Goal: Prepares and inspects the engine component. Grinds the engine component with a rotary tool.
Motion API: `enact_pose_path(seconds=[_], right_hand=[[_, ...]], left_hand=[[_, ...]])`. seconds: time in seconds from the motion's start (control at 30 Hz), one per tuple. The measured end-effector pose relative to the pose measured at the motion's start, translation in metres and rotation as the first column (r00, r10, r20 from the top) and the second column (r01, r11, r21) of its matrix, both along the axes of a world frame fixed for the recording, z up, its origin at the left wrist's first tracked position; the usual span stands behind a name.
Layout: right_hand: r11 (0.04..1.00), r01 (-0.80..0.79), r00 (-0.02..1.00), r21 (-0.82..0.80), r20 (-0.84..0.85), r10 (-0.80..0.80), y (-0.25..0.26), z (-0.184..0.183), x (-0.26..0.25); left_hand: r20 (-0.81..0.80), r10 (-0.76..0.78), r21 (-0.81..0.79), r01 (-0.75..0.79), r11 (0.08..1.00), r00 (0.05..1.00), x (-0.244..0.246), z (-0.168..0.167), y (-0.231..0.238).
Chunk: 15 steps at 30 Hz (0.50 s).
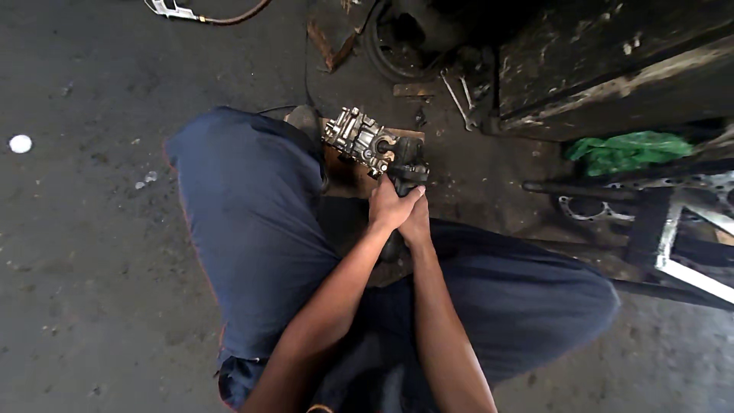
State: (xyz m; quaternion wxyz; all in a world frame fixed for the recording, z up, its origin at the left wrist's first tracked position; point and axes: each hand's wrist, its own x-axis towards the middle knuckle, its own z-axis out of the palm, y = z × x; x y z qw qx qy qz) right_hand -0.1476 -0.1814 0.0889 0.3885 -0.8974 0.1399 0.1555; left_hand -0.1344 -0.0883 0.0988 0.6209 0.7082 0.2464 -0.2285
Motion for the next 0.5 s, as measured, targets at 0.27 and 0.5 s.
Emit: enact_pose_path(seconds=[0.27,0.5], right_hand=[[0.960,0.100,0.994,0.263,0.012,-0.107,-0.006,-0.023,-0.006],[0.999,0.016,0.993,-0.034,0.115,-0.012,-0.007,0.001,-0.017]], left_hand=[[-0.003,-0.054,0.092,0.054,0.994,0.999,0.000,-0.003,-0.005],[0.021,-0.001,-0.004,0.001,1.000,1.000,-0.011,0.008,-0.008]])
